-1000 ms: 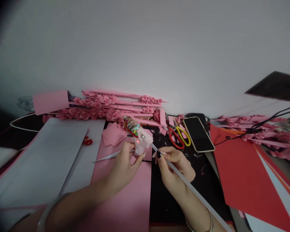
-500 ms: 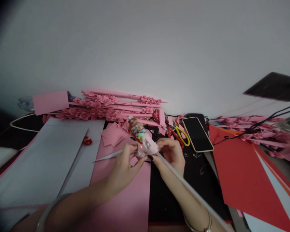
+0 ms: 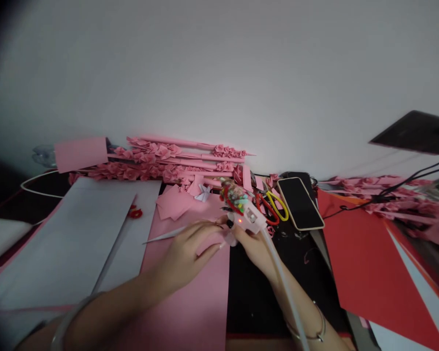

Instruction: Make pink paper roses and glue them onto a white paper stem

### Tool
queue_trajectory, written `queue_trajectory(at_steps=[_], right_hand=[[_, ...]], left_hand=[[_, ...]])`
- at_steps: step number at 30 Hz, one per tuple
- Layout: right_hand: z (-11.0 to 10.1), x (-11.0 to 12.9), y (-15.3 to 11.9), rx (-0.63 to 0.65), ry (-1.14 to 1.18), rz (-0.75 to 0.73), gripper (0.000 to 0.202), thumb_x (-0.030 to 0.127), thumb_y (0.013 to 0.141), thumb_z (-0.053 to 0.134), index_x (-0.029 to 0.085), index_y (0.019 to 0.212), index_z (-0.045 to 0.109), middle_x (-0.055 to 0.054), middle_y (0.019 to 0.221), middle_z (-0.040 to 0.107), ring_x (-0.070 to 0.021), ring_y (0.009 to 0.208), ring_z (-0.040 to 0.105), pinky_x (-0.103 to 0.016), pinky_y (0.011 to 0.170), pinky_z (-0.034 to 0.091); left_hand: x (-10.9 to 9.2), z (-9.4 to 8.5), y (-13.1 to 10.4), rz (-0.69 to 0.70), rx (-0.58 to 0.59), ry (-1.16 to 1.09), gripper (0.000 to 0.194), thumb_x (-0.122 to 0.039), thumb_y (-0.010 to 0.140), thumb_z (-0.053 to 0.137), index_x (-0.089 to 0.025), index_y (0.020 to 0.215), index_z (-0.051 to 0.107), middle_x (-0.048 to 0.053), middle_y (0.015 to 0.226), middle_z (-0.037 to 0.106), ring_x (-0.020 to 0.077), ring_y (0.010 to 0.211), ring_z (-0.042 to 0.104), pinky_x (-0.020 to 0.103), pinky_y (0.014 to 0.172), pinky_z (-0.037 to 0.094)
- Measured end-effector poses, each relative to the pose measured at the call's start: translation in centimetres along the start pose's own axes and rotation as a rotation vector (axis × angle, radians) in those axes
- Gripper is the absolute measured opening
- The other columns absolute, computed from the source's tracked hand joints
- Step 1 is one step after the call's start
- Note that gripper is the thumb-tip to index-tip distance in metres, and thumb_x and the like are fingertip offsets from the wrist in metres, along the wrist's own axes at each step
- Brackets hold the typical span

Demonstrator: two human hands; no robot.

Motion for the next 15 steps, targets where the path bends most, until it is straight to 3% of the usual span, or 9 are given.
queue_trajectory(at_steps=[4,7,9,12,15], right_hand=[[-1.5,-0.5,0.4,-0.021,0.162,0.051,0.016,0.031,0.081,0.057,0.016,0.084,0.063,-0.002,0.068,0.062,-0.0158,0.064,0.059,-0.031,0.065,0.053],[-2.3,-0.7,0.4,-0.072,0.233,0.139,0.012,0.028,0.077,0.061,0.017,0.08,0.058,0.004,0.055,0.051,-0.012,0.05,0.049,-0.028,0.053,0.05],[-2.5,-0.8,0.2,-0.079,0.214,0.203,0.014,0.028,0.076,0.062,0.016,0.076,0.055,0.005,0.051,0.047,-0.0102,0.044,0.044,-0.025,0.044,0.045],[-2.3,-1.2,-0.1,-0.022,0.168,0.271,0.019,0.031,0.076,0.063,0.017,0.07,0.051,0.006,0.049,0.045,-0.0087,0.041,0.041,-0.023,0.039,0.042],[-1.9,-1.8,-0.5,0.059,0.164,0.32,0.024,0.032,0.075,0.064,0.018,0.065,0.047,0.007,0.046,0.044,-0.0076,0.039,0.04,-0.022,0.037,0.043]], left_hand=[[1.8,-3.4,0.5,-0.053,-0.024,0.23,0.016,-0.011,0.085,0.05,-0.02,0.093,0.06,0.006,0.092,0.066,0.0235,0.091,0.058,0.04,0.083,0.046],[4.1,-4.8,0.4,-0.164,0.065,0.344,0.013,-0.012,0.08,0.054,-0.019,0.089,0.06,0.008,0.092,0.064,0.0255,0.092,0.056,0.041,0.082,0.044],[5.4,-4.9,0.1,-0.224,0.147,0.358,0.019,-0.013,0.074,0.059,-0.017,0.092,0.058,0.009,0.096,0.062,0.0265,0.093,0.055,0.04,0.081,0.043],[6.4,-4.2,-0.4,-0.279,0.265,0.289,0.006,-0.014,0.074,0.056,-0.018,0.078,0.054,0.005,0.087,0.058,0.0213,0.08,0.053,0.032,0.07,0.04],[6.7,-3.7,-0.6,-0.335,0.33,0.216,0.01,-0.014,0.077,0.051,-0.019,0.07,0.048,0.001,0.076,0.054,0.0168,0.068,0.049,0.027,0.061,0.034]])
Point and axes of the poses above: each hand's wrist, its own y-axis towards the middle knuckle, its own z-axis out of the palm, x = y × z, the point moved 5 cm from there along y, towards the middle knuckle
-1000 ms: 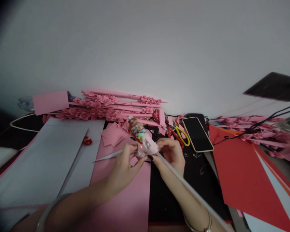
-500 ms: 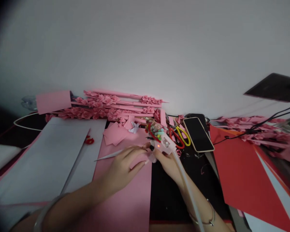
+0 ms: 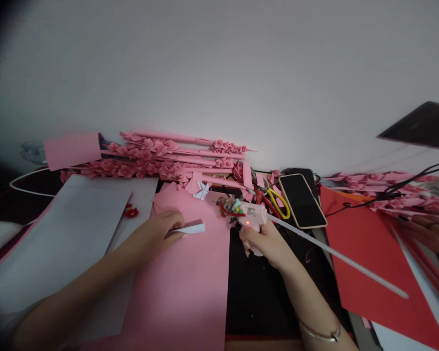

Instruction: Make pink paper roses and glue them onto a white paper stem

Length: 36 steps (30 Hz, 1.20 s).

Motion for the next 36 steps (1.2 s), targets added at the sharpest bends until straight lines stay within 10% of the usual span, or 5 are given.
queue_trajectory(at_steps=[36], right_hand=[[0.5,-1.5,-0.4,0.163,-0.163,0.133,0.027,0.039,0.079,0.06,0.017,0.093,0.05,0.01,0.047,0.042,-0.0071,0.034,0.037,-0.021,0.032,0.041]], left_hand=[[-0.5,0.7,-0.4,0.058,0.193,-0.236,0.022,-0.017,0.09,0.037,-0.018,0.073,0.052,-0.004,0.062,0.049,0.0122,0.058,0.046,0.025,0.056,0.029]])
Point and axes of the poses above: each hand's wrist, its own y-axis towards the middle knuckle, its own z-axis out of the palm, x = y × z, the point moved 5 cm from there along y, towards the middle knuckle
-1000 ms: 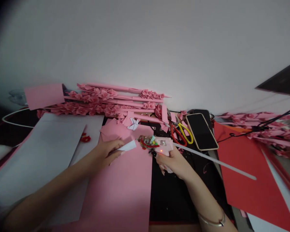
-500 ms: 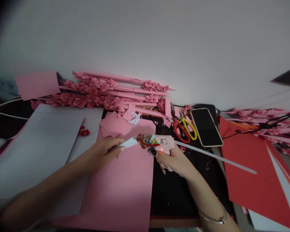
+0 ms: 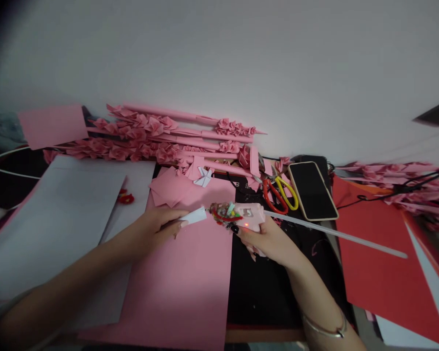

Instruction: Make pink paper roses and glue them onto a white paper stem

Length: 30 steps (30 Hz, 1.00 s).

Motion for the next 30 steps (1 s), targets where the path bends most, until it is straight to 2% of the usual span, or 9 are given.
queue_trajectory(at_steps=[2,6,8,13,18,21,24,27,30], right_hand=[[-0.4,0.1,0.0,-0.039,-0.102,-0.025,0.025,0.038,0.081,0.057,0.017,0.093,0.05,0.01,0.046,0.042,-0.0078,0.035,0.037,-0.021,0.034,0.04],[-1.8,1.8,-0.2,-0.273,-0.465,-0.183,0.012,0.029,0.08,0.053,0.018,0.078,0.052,0.004,0.052,0.046,-0.0105,0.044,0.044,-0.022,0.041,0.038],[-2.2,2.7,-0.3,-0.343,-0.659,-0.258,0.006,0.024,0.078,0.053,0.018,0.078,0.055,0.002,0.059,0.052,-0.0126,0.05,0.049,-0.023,0.047,0.04],[-2.1,2.9,-0.1,-0.294,-1.012,-0.309,0.037,0.017,0.073,0.055,0.015,0.11,0.055,-0.009,0.098,0.064,-0.024,0.083,0.061,-0.034,0.074,0.048],[-1.9,2.6,-0.2,-0.256,-1.086,-0.365,0.049,0.015,0.073,0.055,0.013,0.122,0.051,-0.013,0.115,0.056,-0.0275,0.109,0.053,-0.042,0.097,0.041],[-2.3,3.8,-0.4,-0.347,-1.073,-0.441,0.04,0.015,0.077,0.055,0.015,0.117,0.055,-0.012,0.114,0.056,-0.0268,0.11,0.052,-0.042,0.097,0.041],[-2.4,6.3,-0.3,-0.446,-1.077,-0.55,0.026,0.018,0.083,0.053,0.016,0.107,0.061,-0.012,0.108,0.059,-0.0261,0.106,0.055,-0.041,0.093,0.043],[-1.1,9.2,1.2,-0.324,-1.069,-0.622,0.018,0.014,0.084,0.053,0.019,0.096,0.066,-0.008,0.097,0.065,-0.0214,0.093,0.06,-0.034,0.084,0.047],[0.7,11.7,4.4,-0.245,-1.07,-0.63,0.022,0.006,0.079,0.053,0.018,0.089,0.069,-0.005,0.089,0.069,-0.0183,0.081,0.062,-0.029,0.073,0.047]], left_hand=[[0.1,-0.1,0.0,-0.014,-0.01,-0.006,0.022,-0.018,0.089,0.037,-0.018,0.072,0.051,-0.004,0.063,0.05,0.0123,0.059,0.047,0.024,0.056,0.029],[0.5,-0.2,0.1,-0.057,-0.009,-0.05,0.022,-0.022,0.09,0.037,-0.018,0.072,0.05,-0.004,0.064,0.048,0.0118,0.06,0.047,0.023,0.054,0.029],[0.7,-0.2,0.1,-0.078,-0.01,-0.078,0.022,-0.023,0.09,0.037,-0.018,0.071,0.049,-0.004,0.063,0.047,0.0111,0.058,0.045,0.023,0.053,0.029],[1.3,-0.6,0.1,-0.137,-0.097,-0.113,0.025,-0.026,0.09,0.037,-0.019,0.067,0.042,-0.005,0.06,0.041,0.0103,0.054,0.04,0.023,0.051,0.027],[1.5,-1.2,-0.1,-0.177,-0.194,-0.099,0.026,-0.025,0.09,0.037,-0.019,0.065,0.04,-0.005,0.058,0.041,0.0107,0.053,0.04,0.023,0.051,0.027],[1.8,-1.3,0.0,-0.198,-0.225,-0.103,0.026,-0.025,0.09,0.038,-0.019,0.065,0.04,-0.006,0.057,0.04,0.0109,0.052,0.039,0.023,0.051,0.027],[2.1,-1.2,0.0,-0.202,-0.241,-0.128,0.026,-0.025,0.089,0.038,-0.019,0.064,0.039,-0.005,0.057,0.039,0.0109,0.052,0.039,0.023,0.051,0.027],[2.3,-1.2,0.1,-0.192,-0.254,-0.145,0.026,-0.025,0.089,0.037,-0.019,0.063,0.039,-0.005,0.057,0.039,0.0107,0.052,0.038,0.023,0.051,0.027],[2.4,-1.1,0.2,-0.188,-0.262,-0.14,0.026,-0.026,0.089,0.037,-0.019,0.063,0.039,-0.005,0.057,0.04,0.0109,0.052,0.038,0.024,0.051,0.027]])
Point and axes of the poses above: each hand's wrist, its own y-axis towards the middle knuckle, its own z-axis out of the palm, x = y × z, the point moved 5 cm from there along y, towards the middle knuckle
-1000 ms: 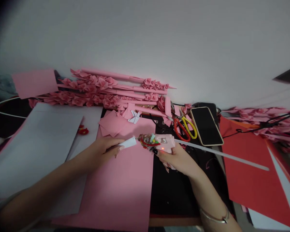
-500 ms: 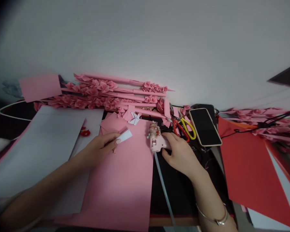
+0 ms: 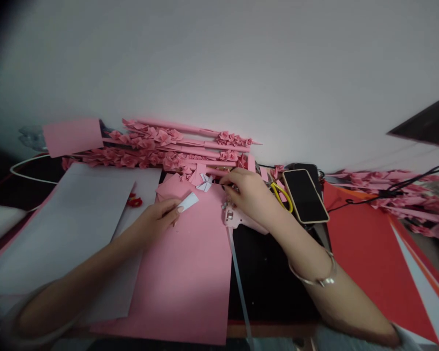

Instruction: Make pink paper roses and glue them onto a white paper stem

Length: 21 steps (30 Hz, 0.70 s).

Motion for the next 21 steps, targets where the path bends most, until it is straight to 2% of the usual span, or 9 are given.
queue_trajectory(at_steps=[4,6,8,12,16,19,21], right_hand=[[2.9,0.4,5.7,0.057,-0.002,0.022,0.021,0.005,0.075,0.054,0.015,0.083,0.07,-0.005,0.079,0.07,-0.0168,0.069,0.061,-0.027,0.067,0.043],[4.4,0.8,7.8,0.041,-0.023,-0.011,0.022,0.007,0.075,0.054,0.015,0.089,0.07,-0.007,0.088,0.07,-0.0186,0.08,0.061,-0.027,0.072,0.043],[5.8,1.2,9.1,0.057,-0.054,-0.032,0.028,0.005,0.075,0.053,0.015,0.096,0.068,-0.009,0.099,0.068,-0.02,0.089,0.06,-0.027,0.075,0.042],[7.7,2.0,10.0,0.121,-0.115,-0.042,0.027,0.001,0.075,0.05,0.014,0.091,0.068,-0.012,0.095,0.067,-0.021,0.089,0.059,-0.028,0.074,0.041],[7.5,1.9,9.7,0.084,-0.086,-0.048,0.026,0.0,0.074,0.049,0.013,0.088,0.067,-0.011,0.095,0.066,-0.0205,0.088,0.058,-0.028,0.073,0.041],[5.5,1.7,8.0,-0.043,0.05,-0.061,0.024,0.002,0.072,0.052,0.013,0.087,0.065,-0.008,0.087,0.067,-0.0192,0.081,0.059,-0.028,0.072,0.041],[4.0,1.6,6.0,-0.109,0.138,-0.022,0.02,0.005,0.072,0.053,0.014,0.086,0.064,-0.006,0.083,0.067,-0.0176,0.075,0.059,-0.027,0.069,0.041]], left_hand=[[-0.1,0.0,0.1,0.02,0.0,-0.007,0.026,-0.024,0.089,0.037,-0.019,0.063,0.04,-0.005,0.057,0.041,0.0111,0.052,0.04,0.024,0.052,0.028],[-0.1,0.0,0.1,0.031,-0.007,-0.004,0.027,-0.023,0.089,0.037,-0.019,0.062,0.04,-0.005,0.057,0.041,0.0112,0.052,0.04,0.024,0.052,0.029],[-0.1,-0.1,0.1,0.04,-0.015,0.003,0.028,-0.024,0.089,0.037,-0.019,0.062,0.04,-0.005,0.057,0.041,0.0111,0.052,0.04,0.024,0.052,0.029],[0.1,0.0,0.1,0.046,-0.016,0.005,0.027,-0.024,0.089,0.037,-0.019,0.062,0.041,-0.005,0.057,0.042,0.0109,0.051,0.041,0.024,0.051,0.029],[0.2,0.0,0.0,0.046,-0.017,0.001,0.027,-0.025,0.089,0.038,-0.019,0.063,0.041,-0.005,0.057,0.043,0.0111,0.051,0.041,0.024,0.051,0.029],[0.2,0.0,-0.1,0.033,-0.013,-0.012,0.026,-0.025,0.089,0.037,-0.019,0.065,0.042,-0.004,0.059,0.044,0.0114,0.052,0.042,0.024,0.05,0.029],[0.0,0.0,-0.2,0.033,-0.001,-0.021,0.025,-0.025,0.089,0.036,-0.019,0.066,0.043,-0.004,0.06,0.045,0.0114,0.053,0.042,0.024,0.05,0.03]])
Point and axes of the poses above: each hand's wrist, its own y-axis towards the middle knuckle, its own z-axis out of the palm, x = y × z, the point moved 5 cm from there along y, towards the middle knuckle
